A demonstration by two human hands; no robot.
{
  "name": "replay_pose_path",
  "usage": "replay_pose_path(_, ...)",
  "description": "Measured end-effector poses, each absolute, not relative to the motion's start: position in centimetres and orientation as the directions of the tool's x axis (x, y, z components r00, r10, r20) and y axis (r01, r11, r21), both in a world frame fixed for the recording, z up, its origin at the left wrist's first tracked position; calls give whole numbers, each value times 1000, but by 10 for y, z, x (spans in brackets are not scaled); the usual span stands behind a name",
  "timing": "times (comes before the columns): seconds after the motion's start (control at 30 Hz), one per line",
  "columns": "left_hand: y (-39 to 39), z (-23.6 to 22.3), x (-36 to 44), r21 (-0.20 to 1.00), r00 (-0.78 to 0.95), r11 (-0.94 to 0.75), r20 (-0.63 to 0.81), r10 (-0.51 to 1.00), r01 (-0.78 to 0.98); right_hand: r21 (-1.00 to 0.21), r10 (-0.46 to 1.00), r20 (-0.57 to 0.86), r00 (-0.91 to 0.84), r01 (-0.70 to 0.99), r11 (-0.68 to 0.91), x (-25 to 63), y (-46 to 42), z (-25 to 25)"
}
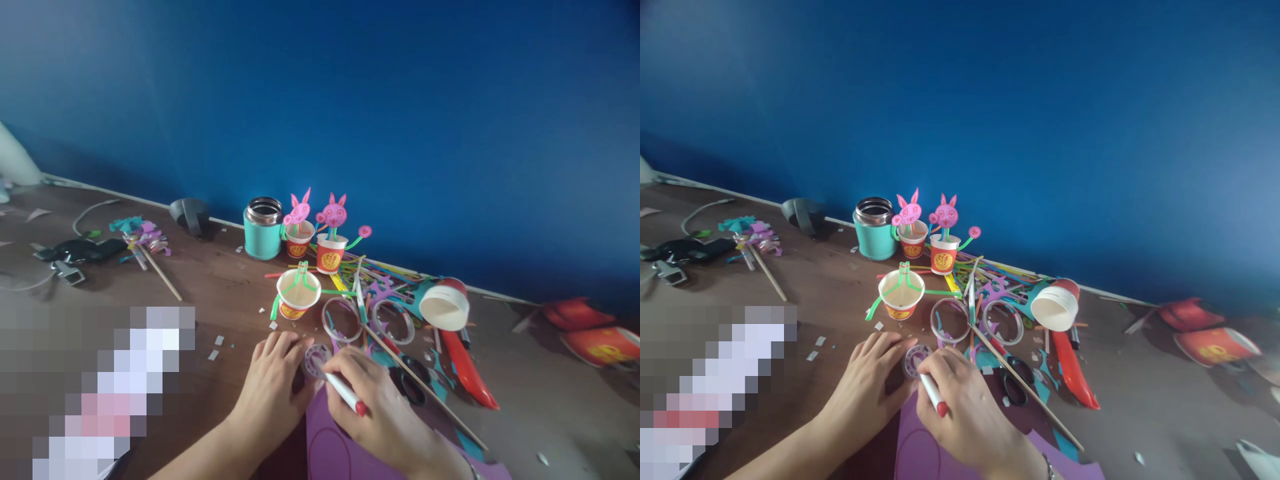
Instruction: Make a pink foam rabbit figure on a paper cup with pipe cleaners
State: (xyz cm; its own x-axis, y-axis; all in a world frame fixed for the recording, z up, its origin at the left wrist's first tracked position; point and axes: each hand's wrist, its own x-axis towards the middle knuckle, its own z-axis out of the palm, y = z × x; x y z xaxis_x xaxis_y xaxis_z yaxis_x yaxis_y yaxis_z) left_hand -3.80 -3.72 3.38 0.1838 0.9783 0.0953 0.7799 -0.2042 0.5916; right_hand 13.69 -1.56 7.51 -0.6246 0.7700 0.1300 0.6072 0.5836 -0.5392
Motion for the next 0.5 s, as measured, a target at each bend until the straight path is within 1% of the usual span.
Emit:
replay_pose_path(0.17, -38, 33, -39, 606, 189, -224, 121, 974, 764, -398, 695, 134, -707, 604, 691, 136, -16, 75)
replay_pose_path(0.27, -38, 31, -40, 610, 197, -236, 132, 972, 757, -312, 680, 107, -725, 625, 715, 133, -17, 78)
replay_pose_path(0.37, -37, 29, -39, 607, 198, -239, 135, 971, 758, -259, 678, 77, -731, 642, 722, 128, -16, 83)
replay_pose_path(0.5, -37, 29, -37, 605, 168, -214, 132, 977, 767, -217, 699, 39, -714, 677, 703, 120, -13, 90)
